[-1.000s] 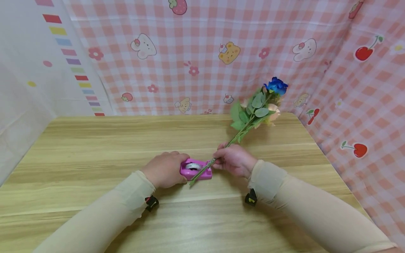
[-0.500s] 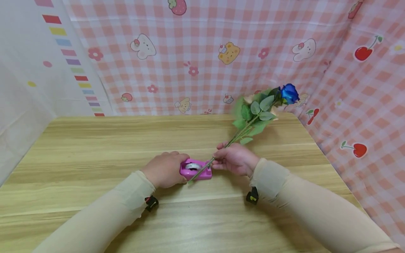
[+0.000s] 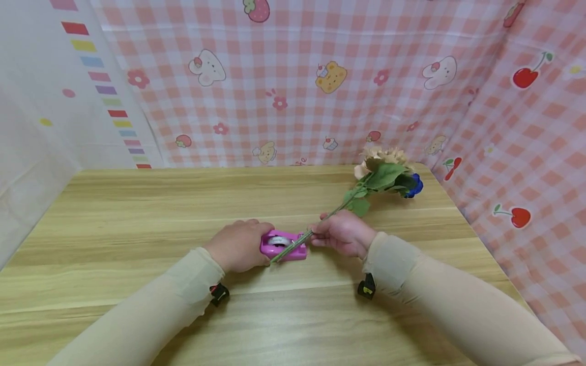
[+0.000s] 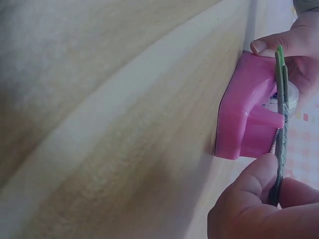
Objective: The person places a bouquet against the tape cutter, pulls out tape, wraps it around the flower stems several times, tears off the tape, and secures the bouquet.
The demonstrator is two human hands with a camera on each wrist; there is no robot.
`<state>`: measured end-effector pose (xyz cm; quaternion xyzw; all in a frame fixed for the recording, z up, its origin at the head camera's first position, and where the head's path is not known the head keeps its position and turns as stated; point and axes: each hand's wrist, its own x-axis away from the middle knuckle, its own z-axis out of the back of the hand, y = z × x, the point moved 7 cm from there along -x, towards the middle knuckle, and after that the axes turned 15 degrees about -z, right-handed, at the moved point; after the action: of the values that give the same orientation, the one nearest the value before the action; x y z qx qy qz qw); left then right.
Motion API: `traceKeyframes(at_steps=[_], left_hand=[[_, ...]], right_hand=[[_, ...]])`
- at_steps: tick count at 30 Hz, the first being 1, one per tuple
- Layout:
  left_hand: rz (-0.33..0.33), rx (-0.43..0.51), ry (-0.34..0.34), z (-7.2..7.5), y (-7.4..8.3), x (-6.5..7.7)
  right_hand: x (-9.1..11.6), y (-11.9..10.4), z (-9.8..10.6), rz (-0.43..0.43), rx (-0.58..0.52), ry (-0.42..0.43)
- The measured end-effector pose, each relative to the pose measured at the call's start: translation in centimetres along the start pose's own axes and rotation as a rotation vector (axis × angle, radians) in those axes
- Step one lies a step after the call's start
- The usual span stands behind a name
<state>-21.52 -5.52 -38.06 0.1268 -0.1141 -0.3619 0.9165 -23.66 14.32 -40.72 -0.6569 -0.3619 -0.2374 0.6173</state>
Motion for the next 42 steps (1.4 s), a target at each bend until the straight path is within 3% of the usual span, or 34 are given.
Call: traceKeyframes(at_steps=[6,14,32,42], left_hand=[[0.002,-0.001,0.002,-0.1,-0.2,-0.1],[0.009,-0.002,-0.008,-0.2,-0.3,-0.1],[0.02,0.008,-0.006,-0.2,-0.3,0.0],[0.017,0.011,-0.002,-0.2,-0.3,0.0]], right_hand=[[-0.3,0.2,0.1,-0.044,0.03,-0.014],[-0.6,0.9,-0.3,-0.095,-0.028,-0.065],[-0.4,-0.2,-1.0,-0.008,-0.004,-0.026],[-0.7,-0.1,-0.8,-0.005,-0.01,0.016]])
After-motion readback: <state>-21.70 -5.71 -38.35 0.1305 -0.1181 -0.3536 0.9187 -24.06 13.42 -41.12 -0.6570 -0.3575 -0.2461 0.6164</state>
